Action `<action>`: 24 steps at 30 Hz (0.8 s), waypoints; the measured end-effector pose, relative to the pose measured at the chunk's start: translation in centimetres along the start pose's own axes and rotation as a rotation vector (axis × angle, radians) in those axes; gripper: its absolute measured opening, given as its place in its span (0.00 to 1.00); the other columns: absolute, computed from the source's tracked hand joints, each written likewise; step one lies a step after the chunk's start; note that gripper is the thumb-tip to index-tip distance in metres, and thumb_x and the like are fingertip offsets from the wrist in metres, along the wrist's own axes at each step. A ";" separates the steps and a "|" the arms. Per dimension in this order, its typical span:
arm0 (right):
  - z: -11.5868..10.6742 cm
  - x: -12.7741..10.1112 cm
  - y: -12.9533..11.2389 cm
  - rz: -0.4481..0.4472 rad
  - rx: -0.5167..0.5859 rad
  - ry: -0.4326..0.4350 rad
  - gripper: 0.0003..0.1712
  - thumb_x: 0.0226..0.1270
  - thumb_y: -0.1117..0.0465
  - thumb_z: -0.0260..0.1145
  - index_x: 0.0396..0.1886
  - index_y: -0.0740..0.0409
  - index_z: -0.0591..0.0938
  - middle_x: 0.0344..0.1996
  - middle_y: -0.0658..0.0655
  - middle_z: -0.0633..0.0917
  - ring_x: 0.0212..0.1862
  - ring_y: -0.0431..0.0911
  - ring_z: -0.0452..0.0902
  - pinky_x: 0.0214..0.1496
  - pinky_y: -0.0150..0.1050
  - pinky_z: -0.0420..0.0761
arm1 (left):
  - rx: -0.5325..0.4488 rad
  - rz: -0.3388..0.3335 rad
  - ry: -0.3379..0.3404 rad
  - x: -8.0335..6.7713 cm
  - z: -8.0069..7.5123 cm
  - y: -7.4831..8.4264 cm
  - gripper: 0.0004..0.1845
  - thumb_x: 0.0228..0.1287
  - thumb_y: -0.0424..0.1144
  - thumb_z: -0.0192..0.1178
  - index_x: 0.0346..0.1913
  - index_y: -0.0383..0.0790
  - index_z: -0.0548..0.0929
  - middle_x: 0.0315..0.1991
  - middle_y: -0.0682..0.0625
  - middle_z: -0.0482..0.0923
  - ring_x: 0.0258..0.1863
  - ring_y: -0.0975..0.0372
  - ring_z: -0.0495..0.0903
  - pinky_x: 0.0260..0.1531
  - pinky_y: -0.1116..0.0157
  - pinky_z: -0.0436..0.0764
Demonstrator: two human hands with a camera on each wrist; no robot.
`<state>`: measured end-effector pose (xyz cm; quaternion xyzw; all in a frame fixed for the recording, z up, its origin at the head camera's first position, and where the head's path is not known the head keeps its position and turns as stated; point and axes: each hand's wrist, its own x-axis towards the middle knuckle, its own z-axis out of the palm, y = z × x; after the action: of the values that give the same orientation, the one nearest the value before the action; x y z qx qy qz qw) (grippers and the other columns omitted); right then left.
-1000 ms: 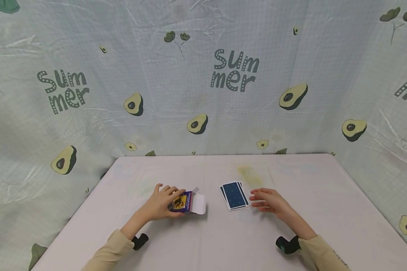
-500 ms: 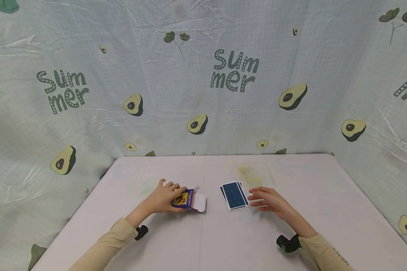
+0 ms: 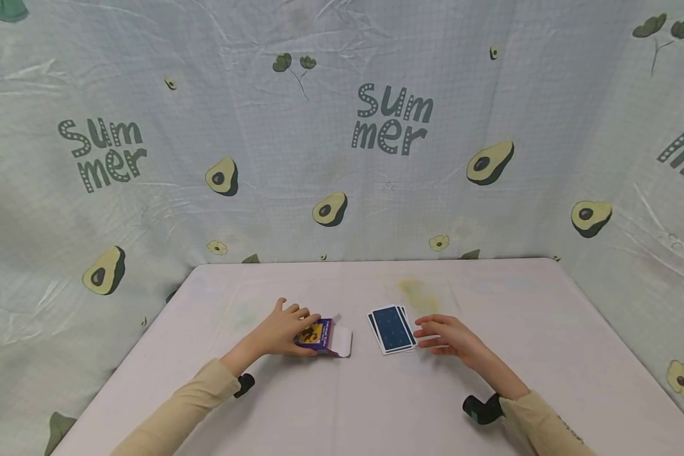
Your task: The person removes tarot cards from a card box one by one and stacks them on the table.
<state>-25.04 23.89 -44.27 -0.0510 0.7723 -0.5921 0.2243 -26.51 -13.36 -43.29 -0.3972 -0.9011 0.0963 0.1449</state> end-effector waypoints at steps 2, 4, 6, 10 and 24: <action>0.1 0.0 -0.1 -0.008 -0.005 -0.005 0.33 0.64 0.48 0.53 0.59 0.70 0.64 0.44 0.55 0.82 0.39 0.40 0.80 0.37 0.33 0.76 | 0.004 0.013 0.008 0.2 0.2 -0.1 0.35 0.46 0.67 0.56 0.54 0.46 0.73 0.38 0.51 0.75 0.36 0.59 0.71 0.44 0.45 0.66; 0.2 0.1 -0.1 -0.012 -0.005 -0.006 0.33 0.64 0.48 0.53 0.58 0.70 0.64 0.43 0.54 0.82 0.39 0.40 0.80 0.37 0.33 0.76 | 0.004 0.017 0.006 0.3 0.3 -0.1 0.36 0.47 0.67 0.55 0.54 0.46 0.72 0.38 0.51 0.75 0.36 0.59 0.72 0.44 0.45 0.65; 0.3 0.2 -0.2 -0.013 -0.002 -0.006 0.32 0.64 0.49 0.53 0.58 0.70 0.65 0.42 0.53 0.83 0.39 0.40 0.80 0.36 0.32 0.76 | 0.005 0.018 -0.003 0.4 0.4 -0.2 0.36 0.47 0.67 0.55 0.54 0.46 0.72 0.38 0.51 0.75 0.37 0.58 0.72 0.45 0.44 0.65; 0.5 0.3 -0.3 -0.013 0.003 -0.013 0.30 0.65 0.50 0.53 0.57 0.69 0.66 0.42 0.54 0.83 0.39 0.40 0.81 0.35 0.32 0.76 | 0.004 0.013 -0.027 0.7 0.4 -0.2 0.36 0.47 0.67 0.55 0.55 0.47 0.72 0.39 0.51 0.75 0.38 0.58 0.72 0.46 0.44 0.65; 1.2 0.3 0.0 -0.005 0.014 -0.032 0.31 0.63 0.51 0.55 0.57 0.71 0.65 0.41 0.53 0.83 0.37 0.41 0.81 0.34 0.32 0.76 | 0.009 -0.063 -0.148 1.0 0.1 0.6 0.37 0.46 0.69 0.54 0.57 0.50 0.72 0.41 0.52 0.76 0.41 0.58 0.73 0.49 0.42 0.64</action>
<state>-24.80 22.75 -44.55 -0.0607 0.7643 -0.5974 0.2353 -26.75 -12.21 -43.42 -0.3601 -0.9209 0.1247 0.0825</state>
